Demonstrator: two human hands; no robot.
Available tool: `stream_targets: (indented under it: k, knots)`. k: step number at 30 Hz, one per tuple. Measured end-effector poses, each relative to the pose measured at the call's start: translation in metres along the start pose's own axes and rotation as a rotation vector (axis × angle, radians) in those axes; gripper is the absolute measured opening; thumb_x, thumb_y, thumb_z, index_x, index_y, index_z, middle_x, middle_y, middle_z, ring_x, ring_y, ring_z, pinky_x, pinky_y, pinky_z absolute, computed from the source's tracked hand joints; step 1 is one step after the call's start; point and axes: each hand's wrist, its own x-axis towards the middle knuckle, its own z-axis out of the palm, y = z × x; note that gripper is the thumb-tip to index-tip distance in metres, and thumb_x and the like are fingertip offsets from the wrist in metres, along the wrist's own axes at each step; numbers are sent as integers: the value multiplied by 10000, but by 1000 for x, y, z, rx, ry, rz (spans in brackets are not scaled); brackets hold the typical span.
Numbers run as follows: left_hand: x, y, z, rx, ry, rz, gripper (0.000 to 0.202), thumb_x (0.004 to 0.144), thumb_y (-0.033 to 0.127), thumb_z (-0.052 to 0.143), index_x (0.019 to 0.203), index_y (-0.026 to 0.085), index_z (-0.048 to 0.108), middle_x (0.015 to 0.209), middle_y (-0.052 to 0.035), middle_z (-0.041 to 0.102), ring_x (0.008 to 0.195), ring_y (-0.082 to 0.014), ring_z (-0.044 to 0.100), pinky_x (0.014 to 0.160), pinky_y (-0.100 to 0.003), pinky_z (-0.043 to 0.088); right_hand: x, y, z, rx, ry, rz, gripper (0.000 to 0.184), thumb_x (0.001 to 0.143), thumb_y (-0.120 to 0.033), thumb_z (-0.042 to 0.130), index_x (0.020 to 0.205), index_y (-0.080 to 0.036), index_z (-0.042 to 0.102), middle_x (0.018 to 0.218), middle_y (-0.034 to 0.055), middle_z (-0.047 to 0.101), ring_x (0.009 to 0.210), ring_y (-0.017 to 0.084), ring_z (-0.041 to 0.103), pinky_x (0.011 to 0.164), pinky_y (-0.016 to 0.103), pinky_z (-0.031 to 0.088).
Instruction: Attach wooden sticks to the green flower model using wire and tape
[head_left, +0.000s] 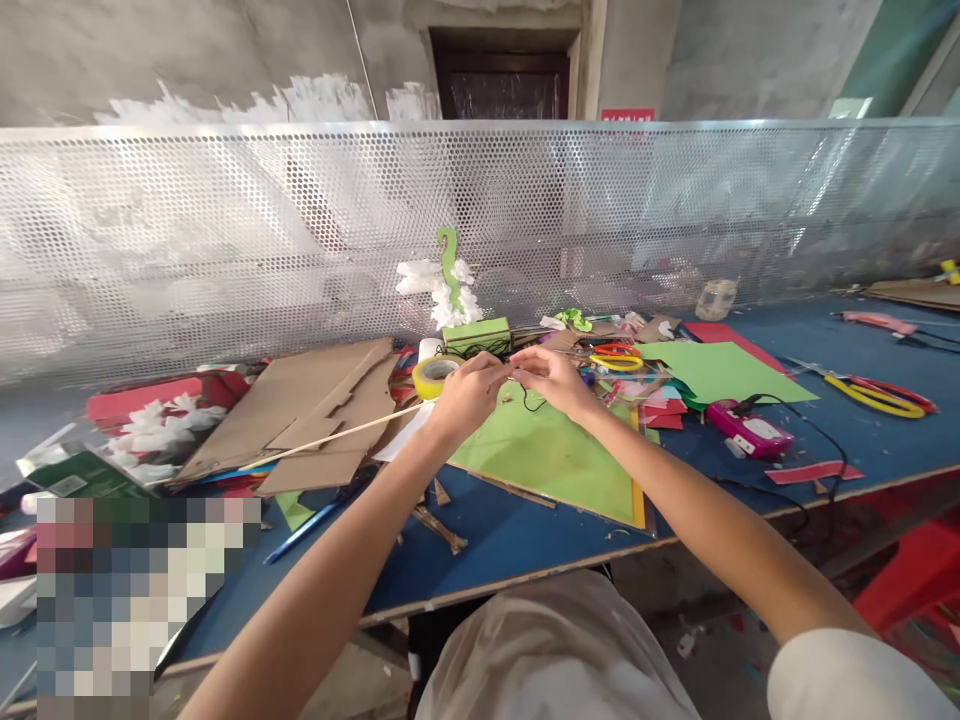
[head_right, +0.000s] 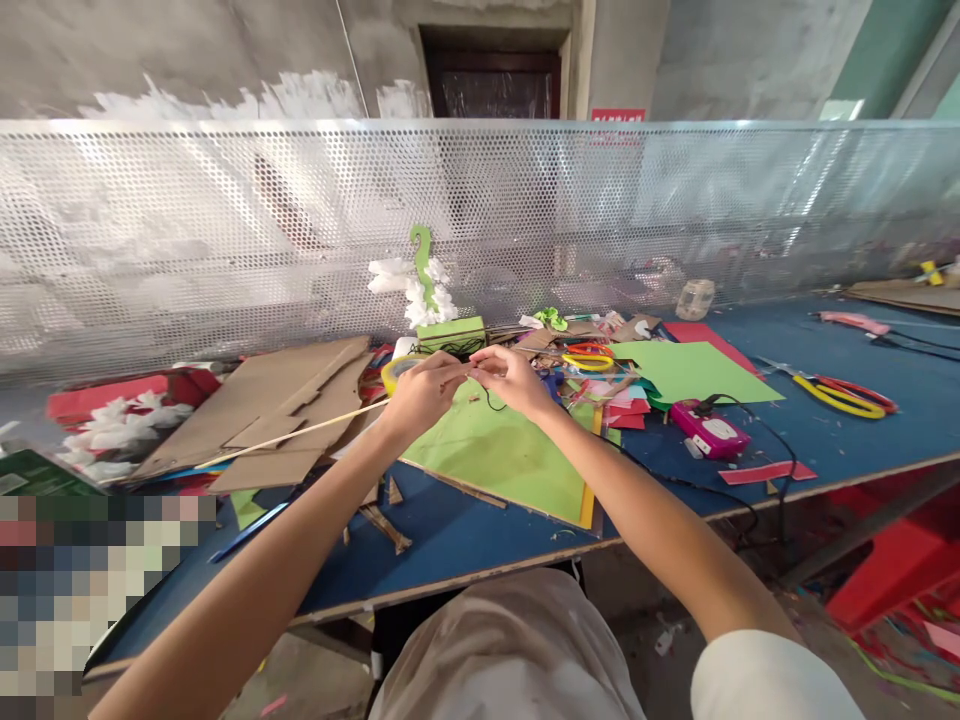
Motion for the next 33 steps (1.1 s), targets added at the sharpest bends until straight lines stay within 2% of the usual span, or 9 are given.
stream_targets:
  k: [4,9,15,19,21,22,25,29,33]
  knots:
    - [0,-1,-1,27,-18,11,348,989,155,605,1211,339,799,1068,-52,753,933,-195,712,725,-260,527,-1,-1,-1,-9,6,-14,325,825,-458,797,1024,-213,715,889,54,767,793,208,698,724,327,558]
    - [1,2,-5,64,-21,-10,278,1007,202,594,1166,291,804,1047,-62,761,922,-203,721,727,-265,537,-1,1,-1,-20,-2,-41,316,837,-479,785,1002,-216,723,856,41,763,771,204,701,722,331,569]
    - [2,5,-10,114,-30,38,323,1041,199,483,1229,227,745,1092,-101,743,994,-226,725,734,-282,560,2,6,0,50,-4,8,482,715,-466,901,1085,-214,724,961,59,786,906,221,737,829,342,589]
    - [11,5,-24,56,-67,9,389,983,159,519,1306,233,722,1172,-128,738,954,-250,738,777,-325,574,6,10,-7,54,98,52,478,677,-494,909,1016,-203,737,918,63,780,898,222,730,841,352,581]
    - [18,3,-35,-74,-26,-59,367,945,164,563,1261,219,743,1130,-122,750,920,-259,739,817,-357,583,8,12,-13,-1,148,47,421,689,-489,891,956,-198,743,926,69,781,897,221,725,847,354,572]
    - [22,1,-41,-177,2,-107,325,927,169,589,1199,207,764,1036,-108,755,859,-249,736,809,-361,590,10,13,-16,-32,163,36,385,703,-484,874,923,-196,745,926,71,781,894,219,721,846,352,566]
    - [36,-5,-63,-626,87,-296,215,907,181,642,1083,161,763,783,-54,694,645,-186,679,675,-321,599,13,18,-24,-118,187,7,306,730,-465,825,844,-192,743,876,56,766,827,194,687,792,322,538]
    - [66,-11,-101,-1003,217,-452,106,924,86,638,958,102,737,808,-65,661,668,-123,637,659,-246,579,14,19,-26,-138,151,65,275,746,-437,801,846,-187,746,746,8,695,660,137,578,618,254,458]
    - [109,-15,-131,-1242,429,-613,219,1025,14,473,1010,51,688,824,-35,580,706,-48,579,796,-190,571,11,12,-22,31,-16,202,249,763,-371,823,864,-178,703,739,6,704,595,101,554,517,206,400]
